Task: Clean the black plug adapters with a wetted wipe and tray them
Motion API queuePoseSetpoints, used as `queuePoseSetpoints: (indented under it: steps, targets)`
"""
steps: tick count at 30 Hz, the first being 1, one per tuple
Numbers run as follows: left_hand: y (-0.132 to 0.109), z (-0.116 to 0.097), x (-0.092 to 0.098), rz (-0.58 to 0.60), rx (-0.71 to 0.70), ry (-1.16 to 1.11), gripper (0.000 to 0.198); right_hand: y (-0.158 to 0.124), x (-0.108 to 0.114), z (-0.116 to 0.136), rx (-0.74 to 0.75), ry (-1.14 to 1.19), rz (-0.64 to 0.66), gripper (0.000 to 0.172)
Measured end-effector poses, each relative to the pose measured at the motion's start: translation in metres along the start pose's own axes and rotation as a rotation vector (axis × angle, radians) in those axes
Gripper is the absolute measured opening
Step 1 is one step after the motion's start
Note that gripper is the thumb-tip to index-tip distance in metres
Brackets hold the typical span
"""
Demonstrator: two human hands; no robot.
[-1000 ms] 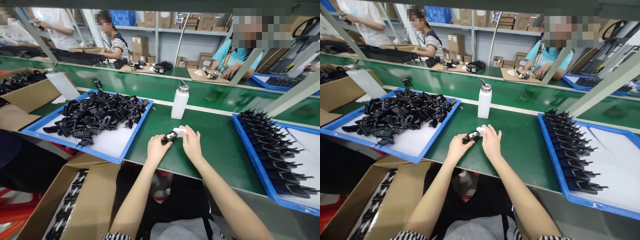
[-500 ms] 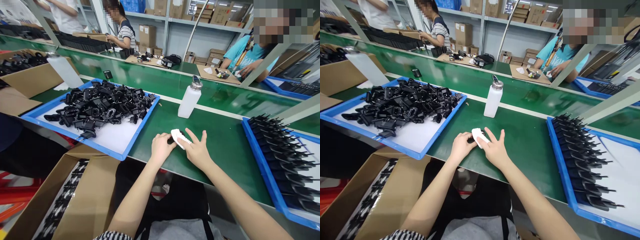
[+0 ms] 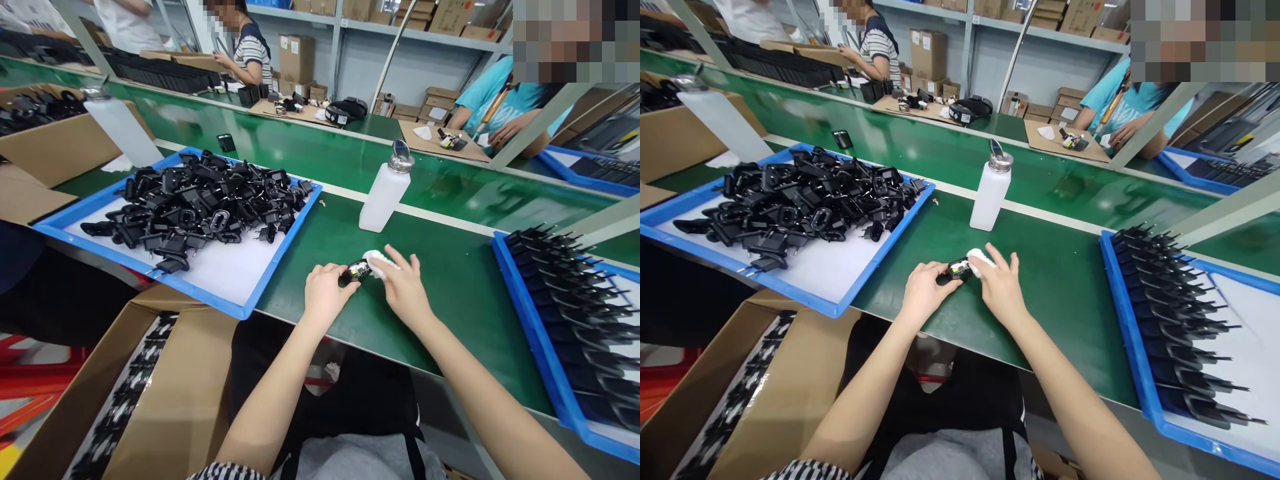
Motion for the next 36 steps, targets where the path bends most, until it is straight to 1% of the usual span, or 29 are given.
queuePoseSetpoints:
  steps: [2,5,8,9,11,13,15,17,19,22,24,26,28,29,30,31,32,33,35,36]
  targets:
    - [0.000,0.000,0.000,0.006,0.004,0.001,0.027,-0.008,-0.006,0.008,0.052,-0.063,0.010,0.039]
    - [0.000,-0.001,0.001,0.002,0.002,0.004,0.027,-0.021,-0.004,0.014,0.047,-0.044,-0.019,0.039]
    - [0.000,-0.001,0.001,-0.014,0.011,0.007,0.025,-0.028,0.004,0.010,-0.043,0.128,-0.013,0.030]
    - [0.000,-0.001,0.001,-0.018,0.015,0.007,0.024,-0.028,0.008,0.007,-0.098,0.188,-0.034,0.028]
    - [0.000,-0.001,0.001,-0.024,0.025,0.005,0.023,-0.026,0.018,0.000,-0.198,0.238,-0.122,0.026]
    - [0.000,0.000,0.001,-0.035,0.039,0.004,0.022,-0.020,0.025,-0.003,-0.224,0.167,-0.218,0.026]
    - [0.000,0.000,0.002,-0.046,0.050,0.008,0.022,-0.013,0.022,0.003,-0.163,0.026,-0.246,0.028]
    - [-0.001,-0.001,0.002,-0.048,0.051,0.019,0.022,-0.009,0.010,0.014,-0.071,-0.097,-0.201,0.031]
    - [-0.001,-0.001,0.002,-0.041,0.055,0.040,0.019,-0.012,-0.007,0.028,0.015,-0.153,-0.120,0.033]
    - [-0.002,-0.001,0.001,-0.016,0.040,0.065,0.010,-0.024,-0.024,0.050,0.098,-0.102,-0.028,0.035]
    - [-0.002,-0.001,0.001,-0.011,0.037,0.059,0.011,-0.032,-0.021,0.056,0.073,0.010,-0.018,0.033]
    - [-0.002,0.000,0.002,-0.017,0.047,0.034,0.013,-0.033,-0.005,0.046,-0.068,0.164,-0.094,0.028]
    - [-0.001,0.001,0.002,-0.027,0.059,0.003,0.020,-0.030,0.016,0.019,-0.286,0.348,-0.177,0.025]
    - [-0.001,0.001,0.002,-0.029,0.058,-0.013,0.021,-0.028,0.023,0.002,-0.395,0.445,-0.178,0.026]
    - [-0.001,0.001,0.002,-0.030,0.055,-0.024,0.021,-0.025,0.028,-0.014,-0.485,0.532,-0.140,0.028]
    - [-0.001,0.001,0.002,-0.030,0.053,-0.032,0.021,-0.021,0.031,-0.029,-0.554,0.585,-0.074,0.030]
    - [-0.001,0.001,0.002,-0.028,0.050,-0.035,0.021,-0.018,0.034,-0.042,-0.596,0.575,-0.018,0.032]
    - [-0.001,0.001,0.002,-0.022,0.045,-0.036,0.021,-0.015,0.039,-0.054,-0.618,0.497,0.001,0.033]
    - [-0.002,0.001,0.002,-0.008,0.035,-0.031,0.023,-0.007,0.051,-0.068,-0.609,0.212,-0.055,0.040]
    - [-0.002,0.001,0.001,-0.004,0.028,-0.028,0.024,-0.002,0.056,-0.068,-0.576,0.071,-0.101,0.046]
Point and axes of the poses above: each hand's wrist, its own y-axis towards the middle knuckle, its own x-axis out of the back of the hand, z = x × y, the point moved 6 cm from there along y, towards the middle knuckle, and after that the axes turned 14 degrees about y, right-handed, at the moved point
